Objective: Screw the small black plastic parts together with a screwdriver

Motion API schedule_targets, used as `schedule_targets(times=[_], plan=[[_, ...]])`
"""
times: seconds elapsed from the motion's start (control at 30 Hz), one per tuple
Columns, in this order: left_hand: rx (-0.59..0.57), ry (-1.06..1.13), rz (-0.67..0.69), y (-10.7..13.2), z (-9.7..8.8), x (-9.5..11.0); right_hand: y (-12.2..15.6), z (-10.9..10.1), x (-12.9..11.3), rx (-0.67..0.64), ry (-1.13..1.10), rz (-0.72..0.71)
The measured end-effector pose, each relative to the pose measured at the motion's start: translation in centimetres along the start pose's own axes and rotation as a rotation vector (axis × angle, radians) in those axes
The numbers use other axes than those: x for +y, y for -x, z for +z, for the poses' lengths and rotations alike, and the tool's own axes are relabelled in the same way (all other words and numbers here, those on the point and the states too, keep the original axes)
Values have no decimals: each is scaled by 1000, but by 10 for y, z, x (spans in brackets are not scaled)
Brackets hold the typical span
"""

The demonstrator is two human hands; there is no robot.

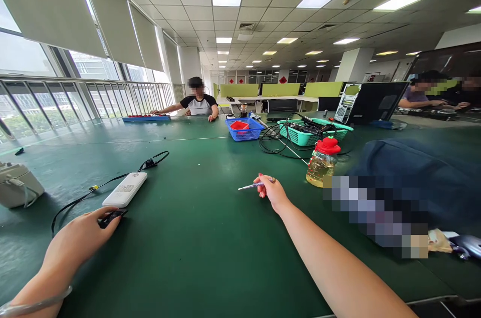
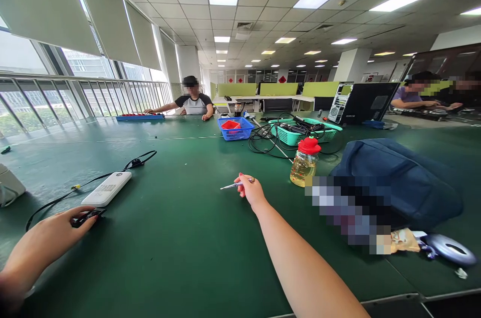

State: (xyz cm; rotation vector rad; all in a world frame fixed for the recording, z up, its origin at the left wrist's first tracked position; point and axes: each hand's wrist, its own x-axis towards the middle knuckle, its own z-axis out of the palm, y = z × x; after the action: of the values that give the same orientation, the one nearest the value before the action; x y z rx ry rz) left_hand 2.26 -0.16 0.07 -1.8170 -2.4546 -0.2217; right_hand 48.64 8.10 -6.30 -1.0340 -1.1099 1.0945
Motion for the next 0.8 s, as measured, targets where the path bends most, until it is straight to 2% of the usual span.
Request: schedule_targets(times=[0.33,0.53,0.8], plan=[[-84,-13,-38,-3,-3,-4,1,0,-1,7,-5,7],[-82,-16,-32,-4,0,-4,1,1,-2,0,-2,2],[-57,-24,53,-6,6,-2,1,1,-2,-14,3,1]])
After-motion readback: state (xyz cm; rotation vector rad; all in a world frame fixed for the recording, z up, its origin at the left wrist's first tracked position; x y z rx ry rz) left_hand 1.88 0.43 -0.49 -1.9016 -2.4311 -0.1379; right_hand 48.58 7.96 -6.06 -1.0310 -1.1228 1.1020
